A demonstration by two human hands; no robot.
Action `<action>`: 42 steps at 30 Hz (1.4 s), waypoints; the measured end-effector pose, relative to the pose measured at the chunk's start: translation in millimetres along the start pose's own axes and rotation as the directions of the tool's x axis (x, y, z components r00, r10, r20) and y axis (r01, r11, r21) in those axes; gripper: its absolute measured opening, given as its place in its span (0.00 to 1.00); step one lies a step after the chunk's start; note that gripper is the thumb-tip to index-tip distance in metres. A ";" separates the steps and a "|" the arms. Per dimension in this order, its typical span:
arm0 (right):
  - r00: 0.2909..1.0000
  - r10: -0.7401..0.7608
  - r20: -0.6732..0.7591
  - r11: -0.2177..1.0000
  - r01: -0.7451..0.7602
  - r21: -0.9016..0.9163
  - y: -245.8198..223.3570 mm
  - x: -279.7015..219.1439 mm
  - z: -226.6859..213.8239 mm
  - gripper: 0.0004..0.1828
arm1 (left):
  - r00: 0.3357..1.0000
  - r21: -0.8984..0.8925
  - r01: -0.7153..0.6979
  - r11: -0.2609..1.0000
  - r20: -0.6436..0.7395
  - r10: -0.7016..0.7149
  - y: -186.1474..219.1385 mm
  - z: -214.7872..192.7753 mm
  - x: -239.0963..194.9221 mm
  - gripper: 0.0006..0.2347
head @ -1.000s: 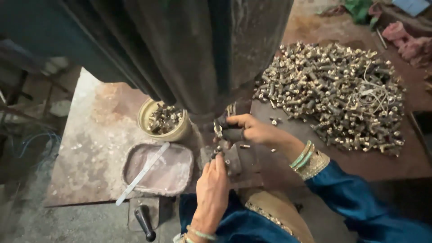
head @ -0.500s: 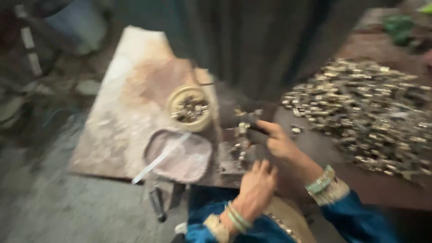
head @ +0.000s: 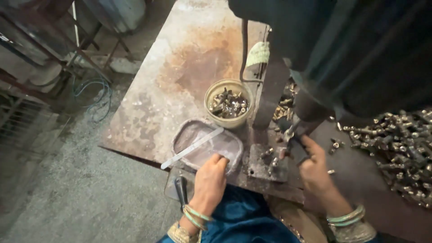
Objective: The person places small metal fittings one at a time under a powered threading machine, operates it to cut threads into each fitting, then drops the threaded fitting into a bowl. They repeatedly pick new fittings from a large pile on the worktable and continue the same threading cycle.
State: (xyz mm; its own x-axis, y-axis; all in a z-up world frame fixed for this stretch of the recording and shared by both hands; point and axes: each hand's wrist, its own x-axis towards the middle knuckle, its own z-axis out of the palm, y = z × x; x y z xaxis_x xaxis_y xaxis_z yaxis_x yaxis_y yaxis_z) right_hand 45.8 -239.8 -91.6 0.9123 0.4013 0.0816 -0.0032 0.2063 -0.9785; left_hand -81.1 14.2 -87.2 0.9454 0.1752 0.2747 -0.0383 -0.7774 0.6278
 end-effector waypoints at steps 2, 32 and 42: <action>0.996 0.002 -0.088 1.000 -0.002 -0.001 11.2 -0.8 0.9 0.31 | 0.999 0.032 0.017 0.999 0.037 -0.018 -6.5 9.2 0.7 0.09; 0.998 0.008 -0.070 0.999 -0.010 -0.031 -22.9 -0.5 24.8 0.24 | 0.990 -0.424 -0.004 0.906 -0.132 -0.058 62.3 71.3 -18.1 0.07; 1.000 -0.016 -0.021 1.000 0.016 -0.015 -0.1 2.4 5.7 0.21 | 0.985 -0.369 0.114 0.923 -0.079 -0.153 57.4 61.2 -5.7 0.05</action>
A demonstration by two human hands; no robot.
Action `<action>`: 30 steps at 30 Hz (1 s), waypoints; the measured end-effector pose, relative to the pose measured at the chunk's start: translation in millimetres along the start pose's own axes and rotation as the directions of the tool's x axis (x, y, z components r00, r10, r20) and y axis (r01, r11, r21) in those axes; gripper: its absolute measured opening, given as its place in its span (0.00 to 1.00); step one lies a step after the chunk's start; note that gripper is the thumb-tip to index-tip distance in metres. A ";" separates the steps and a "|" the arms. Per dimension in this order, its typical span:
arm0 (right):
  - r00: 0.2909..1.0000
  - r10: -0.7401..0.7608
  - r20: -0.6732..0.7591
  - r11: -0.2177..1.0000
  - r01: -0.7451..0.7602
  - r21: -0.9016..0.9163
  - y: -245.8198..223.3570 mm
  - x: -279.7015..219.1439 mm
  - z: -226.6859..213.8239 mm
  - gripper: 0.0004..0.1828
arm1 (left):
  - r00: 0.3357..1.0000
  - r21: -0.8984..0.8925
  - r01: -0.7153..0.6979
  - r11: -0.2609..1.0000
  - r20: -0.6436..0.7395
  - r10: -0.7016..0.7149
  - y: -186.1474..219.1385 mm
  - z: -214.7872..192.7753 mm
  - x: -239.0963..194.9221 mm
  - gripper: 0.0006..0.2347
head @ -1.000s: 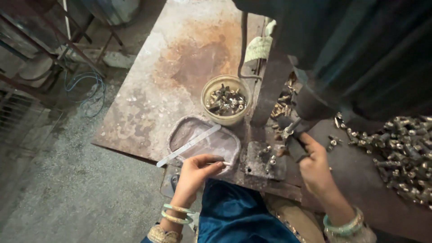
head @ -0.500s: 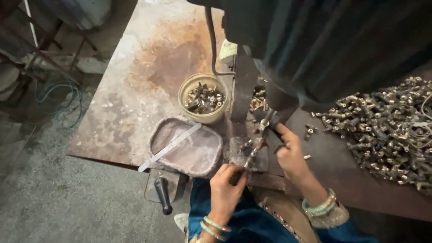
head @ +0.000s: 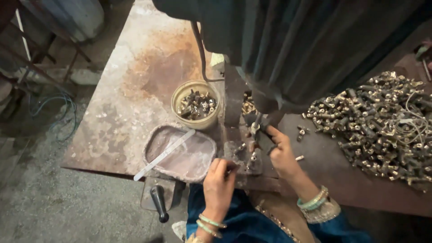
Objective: The person places small metal fittings one at a time under a powered threading machine, operates it to cut threads into each fitting, then drops the threaded fitting into a bowl. They repeatedly pick new fittings from a large pile on the worktable and continue the same threading cycle.
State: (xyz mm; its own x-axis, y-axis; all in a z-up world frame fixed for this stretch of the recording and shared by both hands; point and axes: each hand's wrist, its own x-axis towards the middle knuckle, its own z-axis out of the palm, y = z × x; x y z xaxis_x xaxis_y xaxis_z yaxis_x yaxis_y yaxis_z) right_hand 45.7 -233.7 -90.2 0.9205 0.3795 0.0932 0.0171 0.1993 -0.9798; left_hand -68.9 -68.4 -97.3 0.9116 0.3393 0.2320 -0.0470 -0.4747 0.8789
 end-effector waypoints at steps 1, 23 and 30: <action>1.000 -0.005 0.001 1.000 0.005 -0.001 -0.5 0.3 2.5 0.21 | 1.000 -0.001 -0.004 1.000 -0.003 0.004 4.9 -2.7 5.1 0.05; 0.998 0.004 -0.068 1.000 -0.005 -0.015 -20.2 -5.7 27.2 0.19 | 0.841 -0.688 0.498 0.528 0.235 -0.488 -15.9 -4.2 -3.2 0.18; 1.000 -0.031 0.002 1.000 0.031 0.001 8.9 -3.2 2.7 0.28 | 0.838 -0.721 0.472 0.507 0.188 -0.512 -7.2 -4.0 -0.5 0.19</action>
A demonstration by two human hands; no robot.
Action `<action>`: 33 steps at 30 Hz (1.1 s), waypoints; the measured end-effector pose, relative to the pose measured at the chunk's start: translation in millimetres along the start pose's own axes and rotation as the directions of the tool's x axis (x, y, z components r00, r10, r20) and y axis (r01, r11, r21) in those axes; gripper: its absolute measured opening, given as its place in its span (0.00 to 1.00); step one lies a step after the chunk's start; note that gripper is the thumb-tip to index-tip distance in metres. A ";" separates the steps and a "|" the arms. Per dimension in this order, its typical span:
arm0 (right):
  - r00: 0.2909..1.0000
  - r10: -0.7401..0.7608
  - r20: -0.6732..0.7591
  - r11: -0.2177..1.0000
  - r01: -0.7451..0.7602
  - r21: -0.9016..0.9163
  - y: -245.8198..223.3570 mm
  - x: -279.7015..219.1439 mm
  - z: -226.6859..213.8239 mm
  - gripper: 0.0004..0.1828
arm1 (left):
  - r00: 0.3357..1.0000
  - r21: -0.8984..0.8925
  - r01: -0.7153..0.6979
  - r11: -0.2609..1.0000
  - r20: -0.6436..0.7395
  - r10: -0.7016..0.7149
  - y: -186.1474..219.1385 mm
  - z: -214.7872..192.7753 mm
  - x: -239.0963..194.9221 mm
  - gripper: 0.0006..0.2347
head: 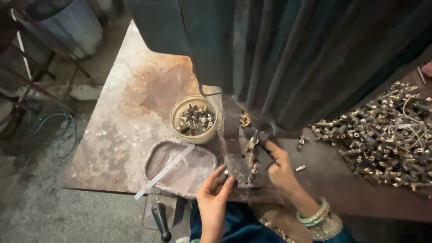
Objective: The person places small metal fittings one at a time under a powered threading machine, operates it to cut threads into each fitting, then drops the threaded fitting into a bowl. They repeatedly pick new fittings from a large pile on the worktable and continue the same threading cycle.
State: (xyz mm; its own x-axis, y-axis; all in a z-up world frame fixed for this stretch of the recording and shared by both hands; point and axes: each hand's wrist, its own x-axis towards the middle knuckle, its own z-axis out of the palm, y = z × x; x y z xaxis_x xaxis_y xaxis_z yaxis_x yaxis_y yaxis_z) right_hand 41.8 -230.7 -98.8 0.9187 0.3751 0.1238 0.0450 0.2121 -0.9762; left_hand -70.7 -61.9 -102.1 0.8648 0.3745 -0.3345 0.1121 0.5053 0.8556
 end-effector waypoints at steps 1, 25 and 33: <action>1.000 -0.004 0.001 1.000 0.004 0.001 11.8 3.9 -10.3 0.28 | 1.000 0.000 -0.004 1.000 0.001 0.004 31.5 16.5 -7.5 0.19; 0.939 0.324 0.117 0.518 -0.073 -0.852 -10.6 -22.0 -28.3 0.35 | 0.754 0.612 -0.650 0.451 0.445 0.483 94.2 27.3 42.4 0.11; 0.966 0.087 0.244 0.384 0.194 -0.903 32.2 -45.7 -36.8 0.33 | 0.700 0.695 -0.608 0.385 0.240 0.673 109.6 23.4 32.8 0.09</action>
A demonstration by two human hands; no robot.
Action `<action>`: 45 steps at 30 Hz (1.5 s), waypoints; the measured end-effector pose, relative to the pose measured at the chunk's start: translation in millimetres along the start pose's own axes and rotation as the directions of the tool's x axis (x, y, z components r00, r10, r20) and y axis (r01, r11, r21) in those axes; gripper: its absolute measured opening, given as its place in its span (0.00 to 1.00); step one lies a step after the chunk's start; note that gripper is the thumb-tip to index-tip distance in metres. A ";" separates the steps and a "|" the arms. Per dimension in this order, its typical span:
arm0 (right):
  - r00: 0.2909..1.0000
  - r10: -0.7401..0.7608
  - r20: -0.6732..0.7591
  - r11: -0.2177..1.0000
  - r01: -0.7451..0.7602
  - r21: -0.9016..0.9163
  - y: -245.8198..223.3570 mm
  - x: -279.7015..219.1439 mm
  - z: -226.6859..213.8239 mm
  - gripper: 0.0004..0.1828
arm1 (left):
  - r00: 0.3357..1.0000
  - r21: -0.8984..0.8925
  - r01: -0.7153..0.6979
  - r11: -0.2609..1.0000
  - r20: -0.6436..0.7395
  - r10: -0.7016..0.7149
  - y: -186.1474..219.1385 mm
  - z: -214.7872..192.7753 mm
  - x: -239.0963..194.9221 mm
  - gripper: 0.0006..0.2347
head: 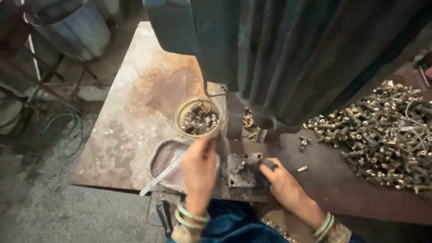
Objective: The person places small metal fittings one at a time under a powered threading machine, operates it to cut threads into each fitting, then drops the threaded fitting into a bowl. They repeatedly pick new fittings from a large pile on the worktable and continue the same threading cycle.
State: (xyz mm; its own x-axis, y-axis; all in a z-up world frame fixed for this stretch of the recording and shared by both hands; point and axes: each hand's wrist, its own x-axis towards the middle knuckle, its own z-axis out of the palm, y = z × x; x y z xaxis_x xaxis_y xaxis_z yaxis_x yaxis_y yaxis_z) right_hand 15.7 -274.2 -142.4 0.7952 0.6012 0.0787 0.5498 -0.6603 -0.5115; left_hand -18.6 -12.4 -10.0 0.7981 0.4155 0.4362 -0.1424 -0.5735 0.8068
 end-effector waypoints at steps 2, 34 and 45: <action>0.996 -0.012 -0.094 0.997 0.019 0.074 18.6 3.9 16.9 0.35 | 0.993 -0.058 -0.007 0.998 0.116 0.014 -9.1 24.2 -32.5 0.10; 0.973 0.188 -0.136 0.501 0.024 0.865 -25.1 59.1 -19.0 0.23 | 0.925 0.354 -0.255 0.900 0.360 0.120 -29.8 231.4 -112.5 0.11; 0.947 -0.173 0.270 0.504 -0.150 0.851 -28.0 87.0 -111.9 0.18 | 0.686 -0.482 0.680 0.552 0.683 -0.250 3.8 57.1 -119.8 0.12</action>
State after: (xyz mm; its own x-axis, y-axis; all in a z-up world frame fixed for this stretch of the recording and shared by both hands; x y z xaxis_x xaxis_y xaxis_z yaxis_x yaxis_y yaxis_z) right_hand 98.1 -253.8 -25.4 0.5889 0.8054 -0.0677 -0.0596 -0.0403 -0.9974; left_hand -81.3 -104.7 -82.0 0.9832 -0.0533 -0.1744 0.1824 0.3063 0.9343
